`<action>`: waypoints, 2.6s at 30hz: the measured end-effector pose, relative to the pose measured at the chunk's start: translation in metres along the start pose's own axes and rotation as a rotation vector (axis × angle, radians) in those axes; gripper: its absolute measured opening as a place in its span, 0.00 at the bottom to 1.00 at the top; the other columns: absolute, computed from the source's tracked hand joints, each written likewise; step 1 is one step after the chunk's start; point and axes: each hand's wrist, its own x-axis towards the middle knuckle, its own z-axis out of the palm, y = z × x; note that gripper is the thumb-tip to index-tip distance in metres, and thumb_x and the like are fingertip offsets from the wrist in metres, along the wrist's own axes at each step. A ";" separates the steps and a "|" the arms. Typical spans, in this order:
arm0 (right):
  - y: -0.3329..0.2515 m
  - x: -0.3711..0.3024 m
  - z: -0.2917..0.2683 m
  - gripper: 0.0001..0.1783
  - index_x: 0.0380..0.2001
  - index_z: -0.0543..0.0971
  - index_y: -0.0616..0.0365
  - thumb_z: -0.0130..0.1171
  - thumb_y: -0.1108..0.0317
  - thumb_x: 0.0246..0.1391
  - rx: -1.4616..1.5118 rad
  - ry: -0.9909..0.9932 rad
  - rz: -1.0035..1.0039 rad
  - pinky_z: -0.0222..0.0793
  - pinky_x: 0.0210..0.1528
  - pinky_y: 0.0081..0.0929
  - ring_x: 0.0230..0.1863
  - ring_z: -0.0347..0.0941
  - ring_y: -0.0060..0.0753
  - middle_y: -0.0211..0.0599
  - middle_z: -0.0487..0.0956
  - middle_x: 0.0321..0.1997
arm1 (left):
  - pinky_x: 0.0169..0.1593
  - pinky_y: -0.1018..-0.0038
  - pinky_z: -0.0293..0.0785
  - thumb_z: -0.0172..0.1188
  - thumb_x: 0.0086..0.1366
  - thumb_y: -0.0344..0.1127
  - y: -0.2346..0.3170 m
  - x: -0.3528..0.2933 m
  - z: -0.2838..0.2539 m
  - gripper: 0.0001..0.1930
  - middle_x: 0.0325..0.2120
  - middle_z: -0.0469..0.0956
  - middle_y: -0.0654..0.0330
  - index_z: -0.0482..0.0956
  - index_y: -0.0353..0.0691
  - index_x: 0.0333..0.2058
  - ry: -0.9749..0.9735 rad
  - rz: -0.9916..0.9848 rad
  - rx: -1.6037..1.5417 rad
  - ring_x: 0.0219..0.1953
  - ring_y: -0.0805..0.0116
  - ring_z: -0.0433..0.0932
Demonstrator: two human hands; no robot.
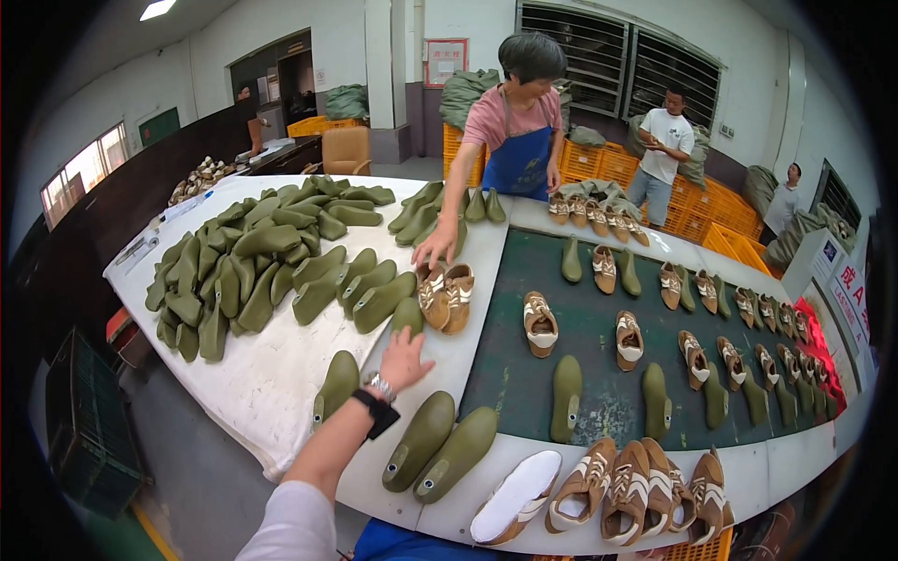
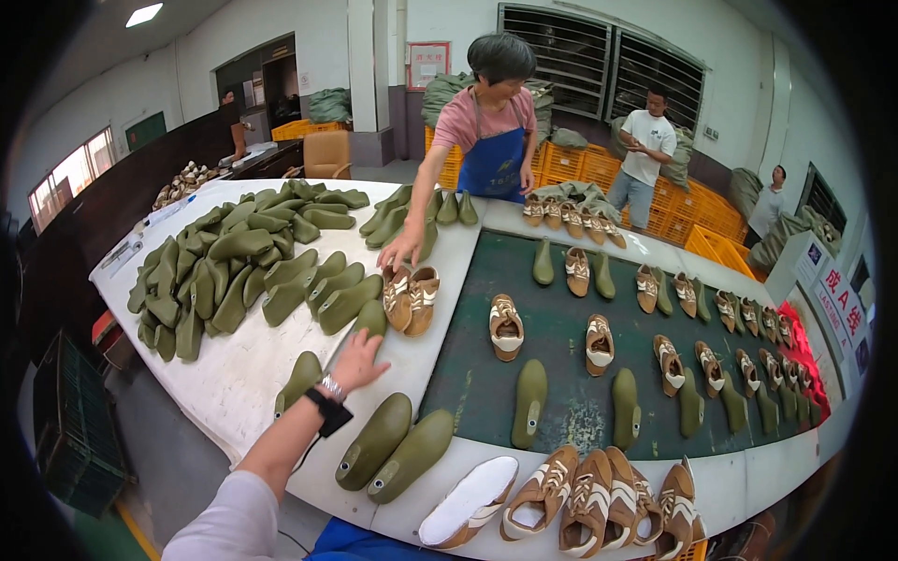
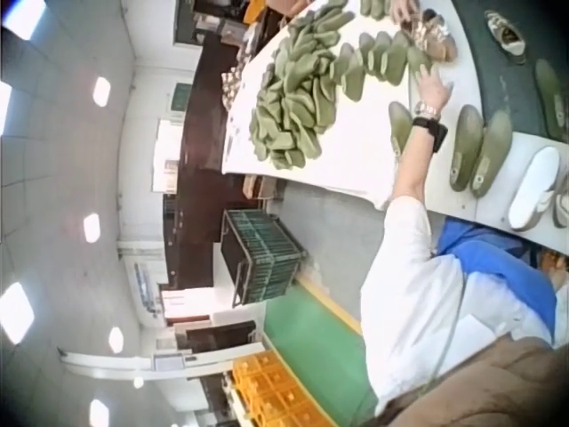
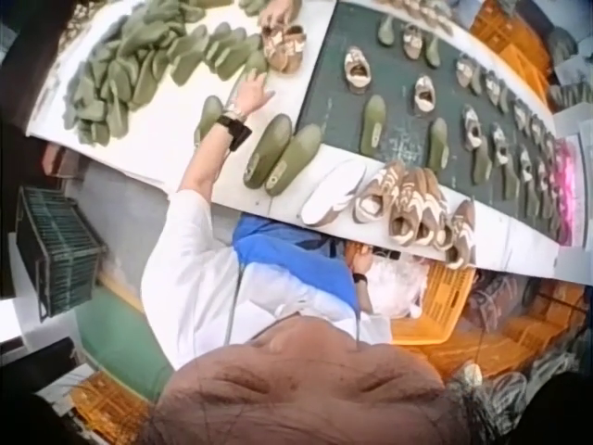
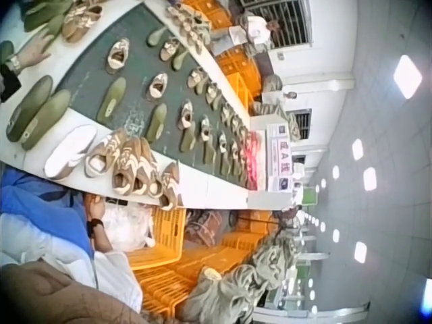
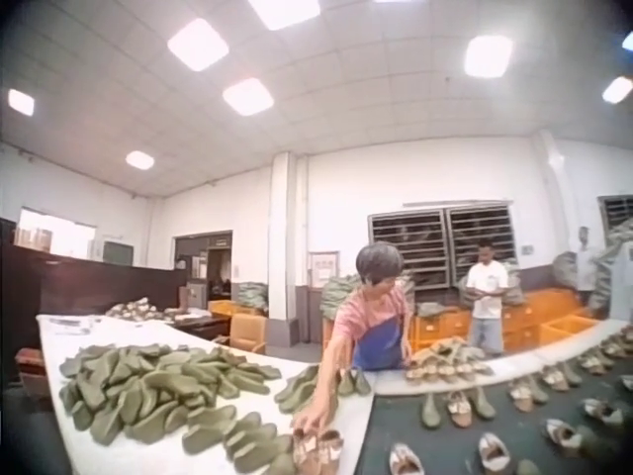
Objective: Place shoe uppers onto shoe lasts and arrange them on a conveyor belt for industrial production.
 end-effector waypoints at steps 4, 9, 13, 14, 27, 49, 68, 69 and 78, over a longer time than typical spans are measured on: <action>-0.013 0.000 -0.001 0.21 0.36 0.76 0.60 0.55 0.51 0.50 0.002 -0.034 0.016 0.68 0.33 0.48 0.31 0.73 0.62 0.59 0.77 0.29 | 0.57 0.52 0.61 0.61 0.50 0.40 -0.061 0.045 0.048 0.15 0.58 0.58 0.47 0.81 0.43 0.37 -0.276 -0.045 0.280 0.61 0.43 0.54; -0.006 0.000 0.001 0.21 0.37 0.75 0.60 0.55 0.52 0.49 0.036 0.046 0.096 0.68 0.32 0.48 0.30 0.73 0.62 0.58 0.77 0.27 | 0.57 0.55 0.59 0.54 0.44 0.27 -0.042 0.030 0.063 0.07 0.46 0.72 0.42 0.79 0.36 0.24 0.079 0.140 0.084 0.52 0.48 0.67; 0.000 -0.001 0.018 0.24 0.34 0.77 0.60 0.56 0.48 0.46 0.146 0.070 0.047 0.68 0.34 0.47 0.32 0.72 0.64 0.58 0.77 0.28 | 0.53 0.59 0.65 0.53 0.42 0.20 -0.052 -0.062 0.010 0.16 0.51 0.67 0.46 0.78 0.36 0.33 0.011 0.208 -0.043 0.48 0.45 0.67; -0.001 -0.001 0.023 0.25 0.33 0.77 0.61 0.55 0.46 0.47 0.199 0.099 0.024 0.68 0.34 0.47 0.33 0.72 0.64 0.58 0.77 0.27 | 0.53 0.59 0.65 0.53 0.41 0.18 -0.052 -0.087 0.003 0.18 0.50 0.67 0.46 0.78 0.35 0.34 -0.011 0.214 -0.019 0.48 0.44 0.66; 0.007 0.005 0.026 0.27 0.36 0.75 0.59 0.49 0.43 0.51 0.120 0.124 -0.066 0.67 0.35 0.48 0.34 0.71 0.64 0.58 0.76 0.30 | 0.56 0.63 0.65 0.63 0.47 0.33 -0.134 -0.130 -0.047 0.28 0.51 0.67 0.43 0.68 0.31 0.49 -0.107 -0.218 -0.275 0.54 0.48 0.66; 0.003 0.003 0.019 0.31 0.40 0.75 0.59 0.53 0.40 0.49 0.082 0.028 0.019 0.69 0.38 0.44 0.37 0.74 0.58 0.57 0.78 0.35 | 0.54 0.53 0.62 0.59 0.53 0.54 -0.018 -0.153 -0.042 0.25 0.46 0.73 0.55 0.76 0.44 0.44 0.147 0.024 -0.043 0.52 0.47 0.65; -0.019 -0.006 0.019 0.29 0.41 0.71 0.61 0.49 0.43 0.52 0.066 0.024 -0.040 0.65 0.37 0.50 0.36 0.69 0.65 0.61 0.74 0.34 | 0.54 0.57 0.65 0.58 0.56 0.47 0.003 -0.157 -0.066 0.24 0.47 0.70 0.40 0.73 0.41 0.49 -0.005 -0.064 0.111 0.50 0.44 0.67; -0.017 -0.006 0.021 0.29 0.41 0.71 0.61 0.49 0.43 0.52 0.065 0.024 -0.041 0.65 0.37 0.50 0.36 0.69 0.65 0.61 0.74 0.34 | 0.54 0.57 0.65 0.58 0.56 0.47 0.002 -0.157 -0.066 0.24 0.47 0.70 0.40 0.73 0.41 0.49 -0.004 -0.065 0.111 0.50 0.44 0.67; -0.018 -0.006 0.025 0.28 0.38 0.73 0.62 0.49 0.44 0.52 0.158 0.047 -0.023 0.65 0.39 0.49 0.37 0.69 0.66 0.61 0.75 0.33 | 0.56 0.58 0.62 0.58 0.56 0.48 0.003 -0.154 -0.067 0.25 0.48 0.70 0.41 0.73 0.40 0.49 -0.066 -0.115 0.096 0.53 0.45 0.65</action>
